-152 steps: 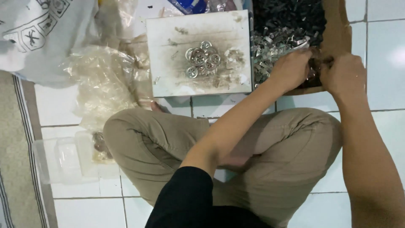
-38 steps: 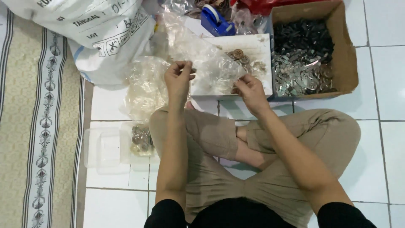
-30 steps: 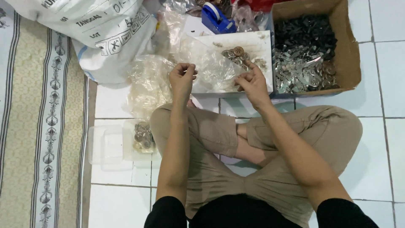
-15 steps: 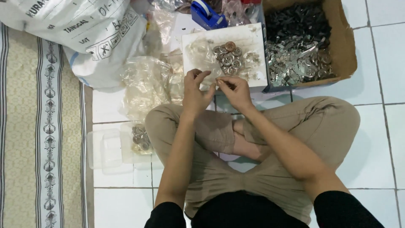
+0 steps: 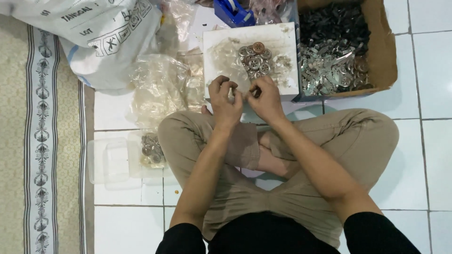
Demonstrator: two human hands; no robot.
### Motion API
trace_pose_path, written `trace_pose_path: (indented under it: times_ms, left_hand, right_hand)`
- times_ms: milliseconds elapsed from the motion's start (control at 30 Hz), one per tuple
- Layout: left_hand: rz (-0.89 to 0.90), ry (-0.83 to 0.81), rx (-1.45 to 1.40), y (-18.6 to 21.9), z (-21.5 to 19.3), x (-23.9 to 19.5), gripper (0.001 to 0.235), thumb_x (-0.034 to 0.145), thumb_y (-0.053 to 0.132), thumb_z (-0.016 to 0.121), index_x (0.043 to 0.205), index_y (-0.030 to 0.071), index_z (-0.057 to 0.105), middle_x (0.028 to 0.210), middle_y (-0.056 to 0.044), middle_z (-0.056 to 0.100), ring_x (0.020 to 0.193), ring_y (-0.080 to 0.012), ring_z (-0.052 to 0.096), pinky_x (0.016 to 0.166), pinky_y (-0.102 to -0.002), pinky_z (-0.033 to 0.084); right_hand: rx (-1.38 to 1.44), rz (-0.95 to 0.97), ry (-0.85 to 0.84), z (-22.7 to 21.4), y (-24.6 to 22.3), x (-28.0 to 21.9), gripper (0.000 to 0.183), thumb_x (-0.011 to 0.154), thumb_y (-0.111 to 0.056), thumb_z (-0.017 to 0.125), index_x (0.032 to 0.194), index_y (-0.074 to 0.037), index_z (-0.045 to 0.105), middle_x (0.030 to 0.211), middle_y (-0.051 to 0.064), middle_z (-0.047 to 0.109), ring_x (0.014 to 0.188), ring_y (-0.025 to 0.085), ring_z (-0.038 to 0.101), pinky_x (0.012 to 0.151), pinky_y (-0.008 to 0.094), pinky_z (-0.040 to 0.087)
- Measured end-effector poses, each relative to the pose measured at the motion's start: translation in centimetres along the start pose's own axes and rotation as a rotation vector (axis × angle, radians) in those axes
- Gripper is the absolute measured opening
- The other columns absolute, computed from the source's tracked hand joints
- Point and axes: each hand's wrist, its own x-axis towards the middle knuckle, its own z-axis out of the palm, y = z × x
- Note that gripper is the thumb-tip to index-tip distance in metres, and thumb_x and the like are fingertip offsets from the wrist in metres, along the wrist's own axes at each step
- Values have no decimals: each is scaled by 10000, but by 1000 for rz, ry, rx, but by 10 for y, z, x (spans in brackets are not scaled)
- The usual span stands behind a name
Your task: The person sits cross-legged on the floor and packs small metal parts into clear plastic bags. They pick parts from a cardboard box, place them into bags on a white board, seal the bags using a tape dispenser, and set the filled bags aside.
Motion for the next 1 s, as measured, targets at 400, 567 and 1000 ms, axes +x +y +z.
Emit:
trace_pose_path:
  times_ms: [400, 567, 1000]
  left_hand:
    - [-583, -201, 143, 4, -9, 1, 183, 950, 279, 596, 1102, 179, 602, 920, -51, 652, 905, -310, 679, 867, -494, 349]
    - [-688, -246, -40, -40, 19, -11, 146, 950, 253, 671, 1092, 217, 674, 945, 5, 749, 958, -252, 716, 1048, -595, 188]
    - [-1248, -313, -1243, -60, 16, 9, 90, 868, 224, 802, 867, 150, 750, 728, -6, 672, 783, -181, 690, 894, -307, 477]
  right_hand:
    - [-138, -75, 6, 3, -16, -4, 148, 882, 25, 687, 1015, -39, 672, 946, 126, 604, 952, 341, 667, 790, 416, 558]
    - [-4, -69, -19, 12, 1, 1, 193, 903, 27, 697, 1061, -83, 711, 914, 90, 653, 898, 260, 679, 778, 349, 553]
    - [1332, 705, -320, -15, -13, 24, 408, 969, -16, 627, 1372, -74, 599, 948, 54, 736, 865, 118, 693, 772, 252, 573]
